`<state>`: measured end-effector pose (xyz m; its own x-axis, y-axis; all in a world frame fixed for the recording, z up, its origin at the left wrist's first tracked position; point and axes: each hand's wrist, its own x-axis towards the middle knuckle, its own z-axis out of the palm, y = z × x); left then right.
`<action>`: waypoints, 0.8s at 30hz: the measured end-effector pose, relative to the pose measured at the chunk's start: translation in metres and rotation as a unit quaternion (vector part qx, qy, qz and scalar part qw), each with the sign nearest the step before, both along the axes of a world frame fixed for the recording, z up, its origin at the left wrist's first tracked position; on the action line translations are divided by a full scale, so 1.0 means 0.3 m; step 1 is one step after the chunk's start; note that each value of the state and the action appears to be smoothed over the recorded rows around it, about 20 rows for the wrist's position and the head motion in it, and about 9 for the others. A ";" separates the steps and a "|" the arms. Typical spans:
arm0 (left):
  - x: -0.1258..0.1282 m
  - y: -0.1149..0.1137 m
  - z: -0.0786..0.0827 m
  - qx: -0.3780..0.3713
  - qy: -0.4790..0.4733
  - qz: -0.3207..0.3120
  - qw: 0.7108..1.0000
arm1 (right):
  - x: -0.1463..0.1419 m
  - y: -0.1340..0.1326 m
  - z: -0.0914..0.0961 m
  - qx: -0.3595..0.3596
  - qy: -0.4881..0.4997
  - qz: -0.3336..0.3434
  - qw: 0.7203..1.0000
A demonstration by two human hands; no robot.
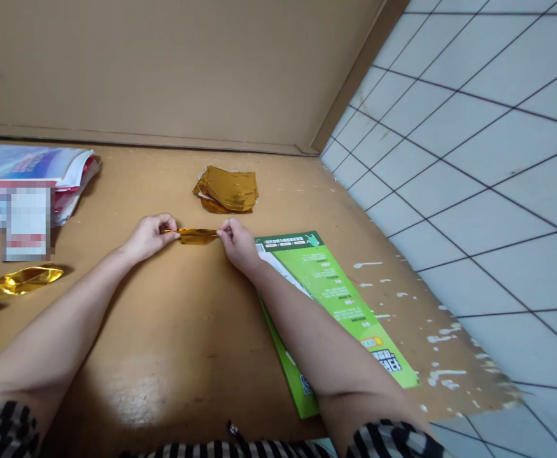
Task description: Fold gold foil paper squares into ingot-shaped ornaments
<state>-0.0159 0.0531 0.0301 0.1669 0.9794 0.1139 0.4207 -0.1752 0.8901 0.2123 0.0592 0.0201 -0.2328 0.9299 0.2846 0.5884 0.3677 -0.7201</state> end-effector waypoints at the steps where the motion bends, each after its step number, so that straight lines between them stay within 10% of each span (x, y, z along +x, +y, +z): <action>1: 0.000 0.000 0.000 0.009 0.004 0.000 1.000 | -0.001 0.000 -0.001 -0.003 0.011 0.001 1.000; 24: 0.026 -0.009 -0.025 0.145 0.067 -0.015 0.987 | 0.001 0.035 -0.027 -0.148 0.239 0.022 0.959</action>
<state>-0.0081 0.0504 0.0227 0.2281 0.9034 0.3631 0.5224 -0.4283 0.7373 0.2125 0.0697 0.0121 -0.1816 0.9789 0.0937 0.1529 0.1222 -0.9807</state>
